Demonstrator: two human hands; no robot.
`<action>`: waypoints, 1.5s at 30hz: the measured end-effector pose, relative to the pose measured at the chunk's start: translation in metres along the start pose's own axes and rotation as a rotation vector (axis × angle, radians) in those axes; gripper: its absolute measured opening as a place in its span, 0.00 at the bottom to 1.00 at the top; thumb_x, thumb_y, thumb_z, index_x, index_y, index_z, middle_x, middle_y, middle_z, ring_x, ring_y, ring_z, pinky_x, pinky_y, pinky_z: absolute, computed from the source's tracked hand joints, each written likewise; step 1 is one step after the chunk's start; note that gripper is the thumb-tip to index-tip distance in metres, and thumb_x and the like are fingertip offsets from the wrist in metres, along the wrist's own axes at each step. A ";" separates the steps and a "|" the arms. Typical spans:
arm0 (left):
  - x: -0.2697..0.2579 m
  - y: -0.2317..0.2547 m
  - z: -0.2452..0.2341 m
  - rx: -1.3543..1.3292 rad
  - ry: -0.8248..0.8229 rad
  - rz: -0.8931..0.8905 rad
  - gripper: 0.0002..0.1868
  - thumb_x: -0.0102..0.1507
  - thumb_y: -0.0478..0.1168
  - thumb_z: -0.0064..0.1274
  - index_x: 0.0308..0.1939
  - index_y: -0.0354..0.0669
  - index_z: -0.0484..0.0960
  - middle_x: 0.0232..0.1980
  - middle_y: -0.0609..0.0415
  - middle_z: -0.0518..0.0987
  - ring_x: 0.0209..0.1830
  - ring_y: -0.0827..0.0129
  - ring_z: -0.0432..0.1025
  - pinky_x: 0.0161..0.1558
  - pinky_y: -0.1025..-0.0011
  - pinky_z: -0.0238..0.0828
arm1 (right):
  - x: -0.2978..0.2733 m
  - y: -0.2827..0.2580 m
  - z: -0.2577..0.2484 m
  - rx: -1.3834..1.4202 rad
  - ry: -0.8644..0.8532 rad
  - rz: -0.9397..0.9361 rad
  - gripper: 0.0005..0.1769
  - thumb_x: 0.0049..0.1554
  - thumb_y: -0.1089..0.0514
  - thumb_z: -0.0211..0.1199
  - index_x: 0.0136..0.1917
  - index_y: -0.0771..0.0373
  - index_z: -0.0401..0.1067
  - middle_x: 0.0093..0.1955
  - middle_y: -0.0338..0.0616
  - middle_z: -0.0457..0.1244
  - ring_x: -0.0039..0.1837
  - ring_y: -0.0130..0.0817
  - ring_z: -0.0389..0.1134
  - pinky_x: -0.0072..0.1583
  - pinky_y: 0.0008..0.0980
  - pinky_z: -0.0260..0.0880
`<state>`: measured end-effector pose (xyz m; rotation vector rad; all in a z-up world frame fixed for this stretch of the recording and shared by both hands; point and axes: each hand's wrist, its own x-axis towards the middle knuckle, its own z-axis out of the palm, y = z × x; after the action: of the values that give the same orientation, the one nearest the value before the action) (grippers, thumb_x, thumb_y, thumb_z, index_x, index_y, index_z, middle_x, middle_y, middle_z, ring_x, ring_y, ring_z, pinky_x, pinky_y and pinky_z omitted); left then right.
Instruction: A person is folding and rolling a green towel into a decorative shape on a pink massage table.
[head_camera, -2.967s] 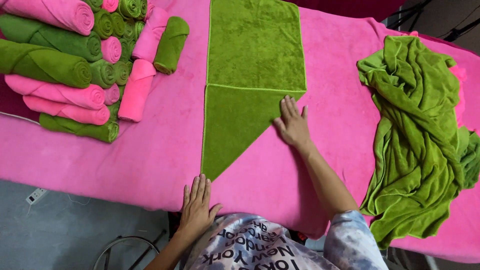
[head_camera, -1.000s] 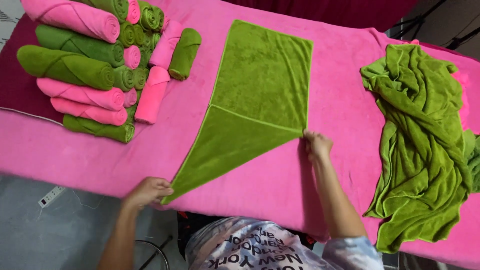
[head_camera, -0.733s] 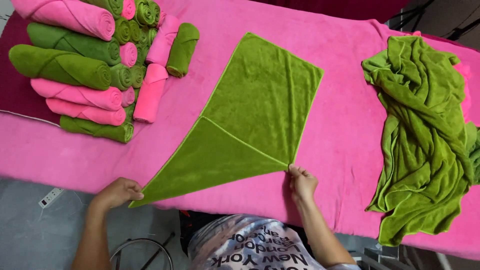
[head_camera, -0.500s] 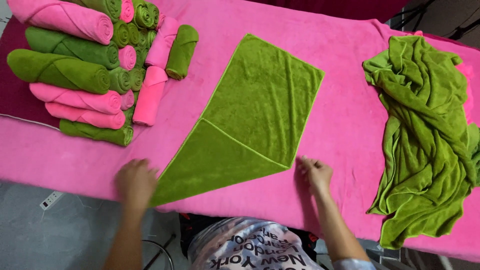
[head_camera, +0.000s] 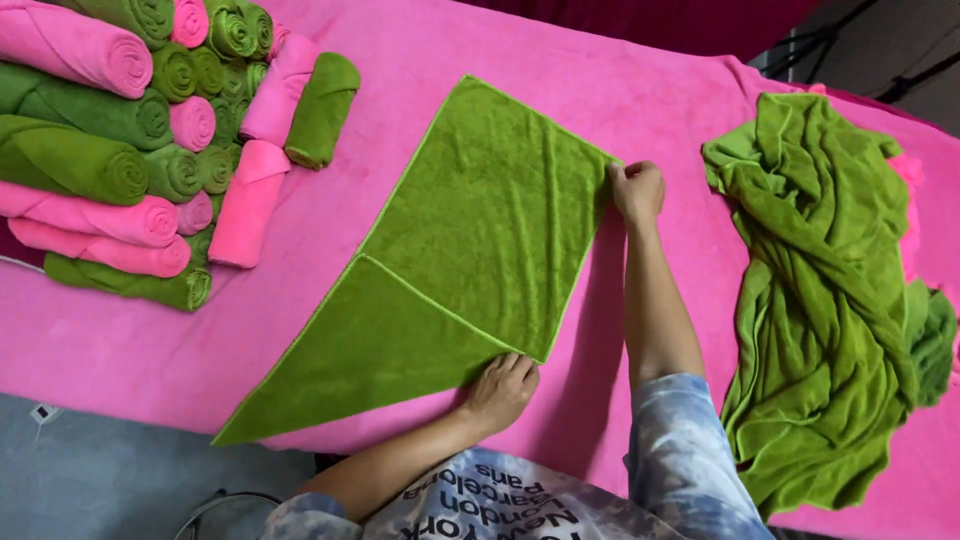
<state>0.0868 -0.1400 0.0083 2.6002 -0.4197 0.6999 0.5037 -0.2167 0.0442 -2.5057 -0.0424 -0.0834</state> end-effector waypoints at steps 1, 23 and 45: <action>0.001 0.000 0.003 0.004 -0.004 -0.006 0.04 0.65 0.32 0.50 0.39 0.36 0.80 0.38 0.48 0.72 0.38 0.55 0.72 0.35 0.62 0.69 | 0.010 0.005 0.008 0.002 -0.008 -0.001 0.21 0.55 0.39 0.75 0.51 0.57 0.80 0.45 0.47 0.72 0.55 0.52 0.74 0.54 0.51 0.73; 0.018 -0.009 -0.001 -0.014 -0.074 -0.007 0.06 0.65 0.32 0.45 0.33 0.41 0.75 0.35 0.52 0.68 0.36 0.56 0.73 0.36 0.62 0.70 | 0.044 0.055 0.020 0.398 0.211 -0.104 0.07 0.52 0.64 0.78 0.43 0.58 0.82 0.36 0.45 0.69 0.40 0.34 0.72 0.42 0.34 0.70; -0.026 -0.138 -0.128 0.289 -0.333 -0.840 0.66 0.57 0.85 0.45 0.83 0.40 0.54 0.84 0.31 0.50 0.85 0.38 0.43 0.76 0.32 0.39 | -0.095 -0.194 0.092 -0.368 -0.436 -0.810 0.41 0.70 0.30 0.40 0.85 0.57 0.54 0.87 0.54 0.45 0.87 0.53 0.43 0.80 0.72 0.38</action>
<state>0.0662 0.0435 0.0524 2.7883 0.7128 0.0329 0.4035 -0.0069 0.0778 -2.6474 -1.3156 0.1393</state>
